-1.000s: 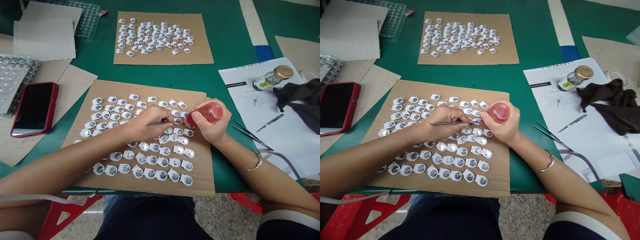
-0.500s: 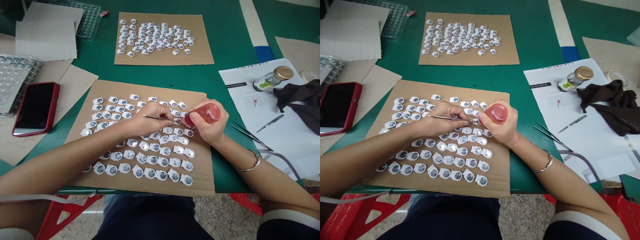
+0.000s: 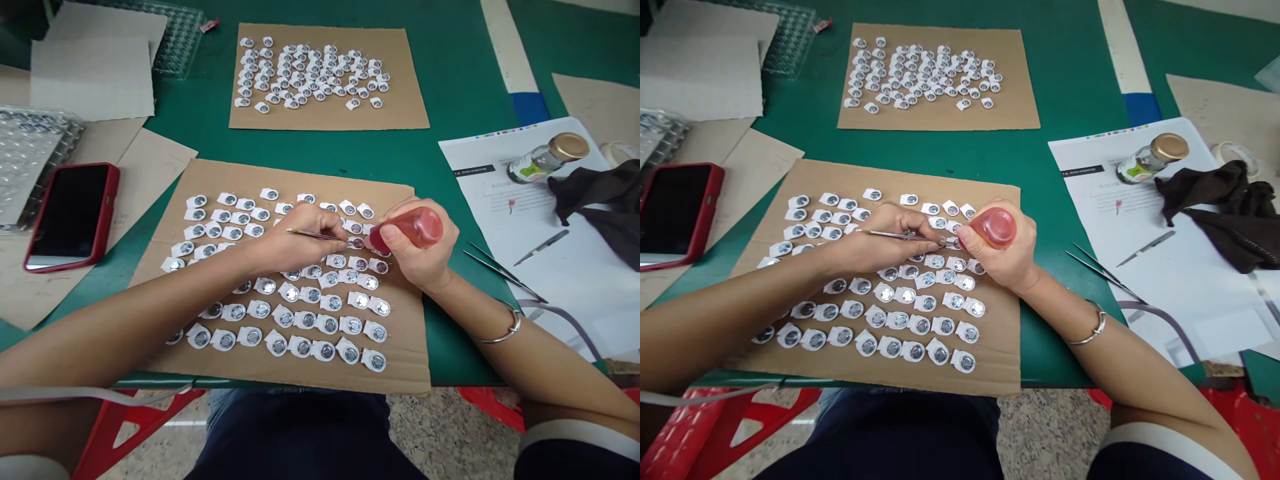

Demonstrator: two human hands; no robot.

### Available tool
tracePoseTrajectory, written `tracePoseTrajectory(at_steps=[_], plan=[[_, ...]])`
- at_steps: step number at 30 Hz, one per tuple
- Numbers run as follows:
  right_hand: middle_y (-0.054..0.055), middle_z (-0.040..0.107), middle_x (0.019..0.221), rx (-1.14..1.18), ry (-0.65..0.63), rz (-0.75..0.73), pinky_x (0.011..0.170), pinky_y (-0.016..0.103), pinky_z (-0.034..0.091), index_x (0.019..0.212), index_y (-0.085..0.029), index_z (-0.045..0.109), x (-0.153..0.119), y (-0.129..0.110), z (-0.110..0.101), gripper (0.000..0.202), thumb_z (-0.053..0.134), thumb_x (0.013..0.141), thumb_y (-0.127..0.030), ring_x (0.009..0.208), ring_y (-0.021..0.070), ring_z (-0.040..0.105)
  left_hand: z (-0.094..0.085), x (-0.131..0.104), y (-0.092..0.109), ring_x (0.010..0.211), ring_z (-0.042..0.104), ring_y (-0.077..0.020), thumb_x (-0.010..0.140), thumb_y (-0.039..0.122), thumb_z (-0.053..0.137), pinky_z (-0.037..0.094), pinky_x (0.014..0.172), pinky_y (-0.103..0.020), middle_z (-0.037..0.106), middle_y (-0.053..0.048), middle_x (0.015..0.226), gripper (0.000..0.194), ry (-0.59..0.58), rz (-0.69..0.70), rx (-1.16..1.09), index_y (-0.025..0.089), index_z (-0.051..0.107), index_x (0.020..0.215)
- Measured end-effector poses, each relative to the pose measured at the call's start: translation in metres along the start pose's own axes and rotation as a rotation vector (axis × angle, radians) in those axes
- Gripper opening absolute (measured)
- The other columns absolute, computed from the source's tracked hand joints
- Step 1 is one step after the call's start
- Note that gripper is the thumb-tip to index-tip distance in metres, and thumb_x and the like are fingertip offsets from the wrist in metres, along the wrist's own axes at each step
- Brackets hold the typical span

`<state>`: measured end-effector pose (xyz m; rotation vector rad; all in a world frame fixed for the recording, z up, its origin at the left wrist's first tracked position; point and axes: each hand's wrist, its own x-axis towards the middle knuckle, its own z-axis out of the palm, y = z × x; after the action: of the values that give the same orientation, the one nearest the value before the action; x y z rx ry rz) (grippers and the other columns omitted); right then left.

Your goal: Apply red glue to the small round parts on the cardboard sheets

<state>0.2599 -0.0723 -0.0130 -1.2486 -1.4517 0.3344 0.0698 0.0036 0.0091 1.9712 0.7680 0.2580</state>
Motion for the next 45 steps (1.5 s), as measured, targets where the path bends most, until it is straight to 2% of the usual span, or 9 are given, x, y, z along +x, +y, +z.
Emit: tracePoseTrajectory(at_steps=[6,8,11,16,23,28,34,40,45], plan=[[0.002,0.062,0.072,0.054,0.042,0.054,0.06,0.035,0.05,0.074,-0.022,0.058,0.001,-0.002,0.002,0.021,0.071,0.066,-0.036,0.065,0.016,0.059,0.0,0.0,0.001,0.067,0.063,-0.0124,0.074,0.03,0.063,0.045,0.056,-0.022,0.069,-0.002,0.077,0.015,0.0,-0.019,0.009,0.016,0.068,0.08],[0.001,0.061,0.068,0.168,0.08,0.153,0.05,0.031,0.048,0.074,-0.022,0.056,0.004,-0.001,0.001,0.022,0.068,0.069,-0.039,0.059,0.015,0.059,0.0,0.0,0.001,0.068,0.063,-0.013,0.075,0.031,0.062,0.046,0.057,-0.023,0.069,-0.002,0.077,0.016,0.003,-0.027,0.024,0.016,0.068,0.08],[-0.002,0.056,0.056,0.407,0.132,0.315,0.031,0.026,0.036,0.071,-0.021,0.053,0.012,-0.001,-0.003,0.024,0.055,0.079,-0.044,0.043,0.0137,0.056,0.0,-0.001,0.003,0.069,0.063,-0.0139,0.074,0.03,0.063,0.046,0.058,-0.023,0.069,-0.004,0.076,0.017,0.016,-0.026,0.037,0.015,0.068,0.079],[-0.001,0.052,0.05,0.548,0.222,0.404,0.029,0.025,0.029,0.063,-0.021,0.052,0.025,-0.001,-0.012,0.029,0.049,0.082,-0.043,0.043,0.0155,0.058,0.0,-0.006,0.009,0.072,0.064,-0.0139,0.073,0.027,0.064,0.048,0.06,-0.023,0.069,-0.003,0.079,0.013,0.044,-0.043,-0.015,0.016,0.069,0.079],[-0.002,0.054,0.057,0.511,0.244,0.37,0.029,0.026,0.028,0.068,-0.024,0.051,0.031,-0.005,-0.013,0.026,0.055,0.078,-0.047,0.045,0.0151,0.057,0.008,-0.012,0.017,0.072,0.064,-0.0124,0.078,0.025,0.06,0.047,0.06,-0.02,0.069,-0.002,0.081,0.011,0.145,0.122,0.091,0.017,0.068,0.08],[-0.002,0.055,0.059,0.483,0.242,0.376,0.028,0.025,0.025,0.076,-0.024,0.049,0.037,-0.01,-0.02,0.024,0.056,0.078,-0.046,0.046,0.0153,0.059,0.013,-0.009,0.024,0.072,0.063,-0.0122,0.081,0.024,0.057,0.047,0.06,-0.021,0.068,-0.002,0.081,0.011,0.126,0.251,0.247,0.017,0.066,0.082],[-0.002,0.055,0.059,0.311,0.124,0.382,0.028,0.025,0.027,0.079,-0.024,0.046,0.036,-0.015,-0.034,0.026,0.058,0.077,-0.047,0.046,0.0147,0.059,0.028,-0.002,0.021,0.074,0.062,-0.0131,0.082,0.012,0.051,0.047,0.073,-0.029,0.066,-0.002,0.078,0.009,0.08,0.514,0.25,0.017,0.059,0.083],[-0.003,0.054,0.057,0.276,0.223,0.317,0.026,0.026,0.03,0.086,-0.025,0.045,0.018,-0.01,-0.037,0.024,0.054,0.079,-0.046,0.042,0.0149,0.057,0.037,0.001,0.021,0.072,0.058,-0.0124,0.081,0.008,0.048,0.046,0.072,-0.029,0.063,-0.001,0.075,0.013,0.037,0.514,0.253,0.017,0.057,0.085],[-0.004,0.053,0.054,0.257,0.216,0.274,0.027,0.028,0.032,0.085,-0.026,0.045,0.016,-0.008,-0.038,0.023,0.054,0.08,-0.047,0.043,0.0164,0.058,0.039,0.002,0.021,0.072,0.059,-0.0126,0.081,0.007,0.049,0.047,0.075,-0.03,0.063,-0.001,0.076,0.013,0.066,0.488,0.257,0.017,0.057,0.083]])
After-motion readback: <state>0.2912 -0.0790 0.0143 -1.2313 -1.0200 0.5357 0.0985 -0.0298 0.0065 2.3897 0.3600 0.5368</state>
